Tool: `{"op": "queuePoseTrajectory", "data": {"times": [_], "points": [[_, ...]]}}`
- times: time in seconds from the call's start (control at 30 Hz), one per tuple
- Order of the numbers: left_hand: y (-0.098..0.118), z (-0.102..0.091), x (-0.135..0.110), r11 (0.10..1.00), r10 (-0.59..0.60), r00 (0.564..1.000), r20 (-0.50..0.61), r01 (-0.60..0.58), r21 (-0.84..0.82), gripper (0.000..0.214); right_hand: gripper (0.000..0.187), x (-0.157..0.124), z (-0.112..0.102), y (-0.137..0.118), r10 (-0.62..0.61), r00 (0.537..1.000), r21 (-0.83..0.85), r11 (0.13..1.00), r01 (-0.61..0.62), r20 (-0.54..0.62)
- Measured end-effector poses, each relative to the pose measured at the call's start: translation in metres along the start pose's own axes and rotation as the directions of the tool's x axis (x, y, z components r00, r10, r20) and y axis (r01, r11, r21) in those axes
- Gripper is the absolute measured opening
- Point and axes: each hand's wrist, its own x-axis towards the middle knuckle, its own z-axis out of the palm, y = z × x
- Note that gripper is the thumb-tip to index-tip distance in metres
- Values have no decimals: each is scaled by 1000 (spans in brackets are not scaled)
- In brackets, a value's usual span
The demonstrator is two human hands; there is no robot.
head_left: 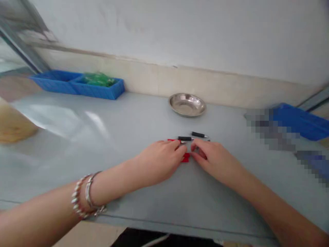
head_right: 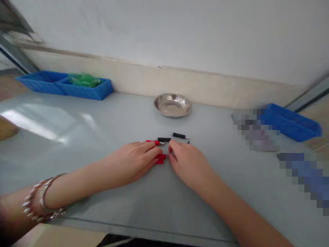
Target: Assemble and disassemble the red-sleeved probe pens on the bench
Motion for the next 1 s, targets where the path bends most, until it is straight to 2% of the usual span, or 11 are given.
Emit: {"op": "queuePoseTrajectory", "data": {"times": [0.83, 1.0], "points": [[1, 1, -1, 1000, -2, 999, -49, 3, 19, 15, 4, 1, -1, -2, 6, 1000, -18, 1000, -6, -1], [0, 1, 0, 999, -29, 999, -18, 29, -14, 17, 6, 2, 0, 0, 5, 1000, 2, 1000, -5, -9]]}}
